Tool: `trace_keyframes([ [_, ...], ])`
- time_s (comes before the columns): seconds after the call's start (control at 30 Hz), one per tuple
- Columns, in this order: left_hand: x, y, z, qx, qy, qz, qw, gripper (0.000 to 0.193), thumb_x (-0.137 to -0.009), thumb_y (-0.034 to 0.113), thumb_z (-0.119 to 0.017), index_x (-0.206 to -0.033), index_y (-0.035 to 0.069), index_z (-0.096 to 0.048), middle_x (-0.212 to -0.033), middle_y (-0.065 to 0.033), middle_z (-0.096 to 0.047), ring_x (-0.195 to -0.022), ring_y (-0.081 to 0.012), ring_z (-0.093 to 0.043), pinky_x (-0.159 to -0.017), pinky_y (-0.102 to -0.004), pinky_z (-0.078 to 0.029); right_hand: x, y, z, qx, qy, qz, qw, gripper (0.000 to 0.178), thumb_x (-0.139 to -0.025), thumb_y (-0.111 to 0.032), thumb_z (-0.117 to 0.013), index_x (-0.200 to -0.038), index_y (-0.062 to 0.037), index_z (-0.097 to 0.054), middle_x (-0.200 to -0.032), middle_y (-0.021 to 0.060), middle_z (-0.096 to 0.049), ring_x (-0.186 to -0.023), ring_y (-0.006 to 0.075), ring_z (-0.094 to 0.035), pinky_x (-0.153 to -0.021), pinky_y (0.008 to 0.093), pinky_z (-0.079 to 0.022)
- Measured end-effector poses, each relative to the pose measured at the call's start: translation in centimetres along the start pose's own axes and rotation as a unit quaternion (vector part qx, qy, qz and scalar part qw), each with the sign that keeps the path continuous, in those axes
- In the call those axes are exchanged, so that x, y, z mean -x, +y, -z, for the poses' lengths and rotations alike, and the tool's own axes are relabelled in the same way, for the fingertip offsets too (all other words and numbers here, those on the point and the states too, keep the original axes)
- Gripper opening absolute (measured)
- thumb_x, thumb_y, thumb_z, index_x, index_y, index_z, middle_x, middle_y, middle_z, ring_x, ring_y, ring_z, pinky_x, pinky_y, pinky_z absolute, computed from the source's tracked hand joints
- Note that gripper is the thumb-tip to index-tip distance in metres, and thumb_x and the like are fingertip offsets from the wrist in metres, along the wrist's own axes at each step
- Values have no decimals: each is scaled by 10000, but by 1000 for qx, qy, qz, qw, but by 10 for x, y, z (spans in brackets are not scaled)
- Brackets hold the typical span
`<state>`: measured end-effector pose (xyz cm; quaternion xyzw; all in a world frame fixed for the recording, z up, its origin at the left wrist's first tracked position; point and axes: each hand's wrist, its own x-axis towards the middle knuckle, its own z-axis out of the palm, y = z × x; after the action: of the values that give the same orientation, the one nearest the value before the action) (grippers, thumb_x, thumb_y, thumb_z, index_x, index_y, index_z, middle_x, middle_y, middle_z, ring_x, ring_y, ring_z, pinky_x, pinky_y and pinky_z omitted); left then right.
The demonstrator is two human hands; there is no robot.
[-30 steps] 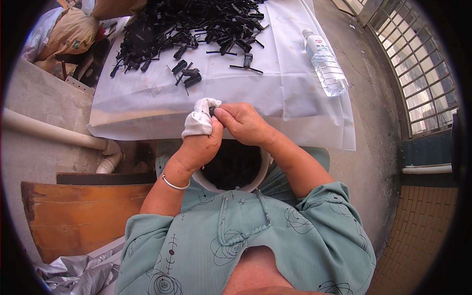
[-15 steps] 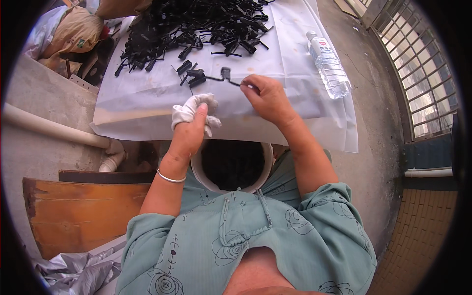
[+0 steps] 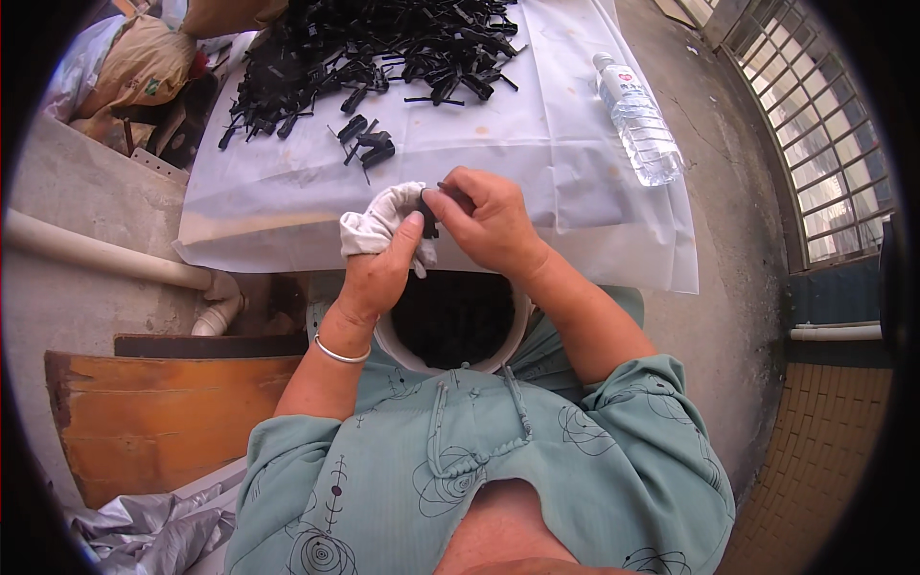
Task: Wiping small black plastic components with a white cloth at a workstation.
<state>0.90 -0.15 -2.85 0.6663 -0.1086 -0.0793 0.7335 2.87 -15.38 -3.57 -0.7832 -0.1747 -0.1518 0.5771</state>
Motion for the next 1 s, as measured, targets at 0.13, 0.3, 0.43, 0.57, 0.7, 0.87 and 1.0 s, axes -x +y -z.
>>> trace_keyframes([
  [0.13,1,-7,-2,-42,26,-31,998,240,-865,44,-513,-1099,1,-485,-841,-27,-558,-595,-51,-496,-498,-180,-414,-3,1,7,-75,-89,-88,989,204,-851,-164,-577,-744,8,-556,-620,75,-537,-554,109,-474,-532,250,-405],
  [0.3,-1,-9,-5,-153,80,-84,981,265,-824,14,-532,-1083,-35,-506,-868,-71,-585,-683,-119,-563,-626,-233,-474,1,3,3,-24,-180,-46,982,252,-912,-184,-467,-799,17,-568,-655,31,-555,-631,86,-474,-598,261,-423],
  [0.43,-3,-16,-1,-287,88,-218,929,258,-804,22,-543,-1052,-47,-535,-889,-134,-604,-745,-207,-605,-696,-280,-484,8,10,-11,-120,-146,-84,978,249,-913,-184,-466,-823,21,-574,-660,16,-551,-637,75,-460,-602,259,-424],
  [0.57,-1,-16,4,-410,89,-254,872,259,-794,31,-546,-1040,-49,-545,-902,-169,-605,-782,-248,-611,-713,-306,-483,13,18,-29,-120,-96,-128,980,261,-906,-193,-471,-782,18,-561,-615,57,-530,-593,111,-472,-572,282,-420],
  [0.7,4,-20,6,-241,87,-154,954,239,-825,58,-543,-1047,-23,-506,-854,-104,-591,-717,-183,-581,-674,-277,-477,12,16,-27,-220,-125,-123,960,237,-899,-192,-495,-850,23,-582,-660,49,-563,-624,103,-484,-593,270,-428],
  [0.87,3,-7,17,-42,75,-46,995,195,-884,75,-487,-1068,31,-440,-818,-30,-546,-617,-87,-486,-555,-213,-422,0,7,2,59,-188,-50,979,173,-840,-177,-577,-867,-7,-597,-660,104,-564,-585,159,-511,-567,283,-429],
  [1.0,1,0,15,28,64,9,998,237,-903,60,-416,-1140,49,-416,-812,-18,-535,-566,-45,-420,-495,-179,-364,1,15,5,33,-150,60,986,123,-767,-108,-654,-845,-26,-607,-632,80,-548,-547,139,-485,-534,265,-409],
])
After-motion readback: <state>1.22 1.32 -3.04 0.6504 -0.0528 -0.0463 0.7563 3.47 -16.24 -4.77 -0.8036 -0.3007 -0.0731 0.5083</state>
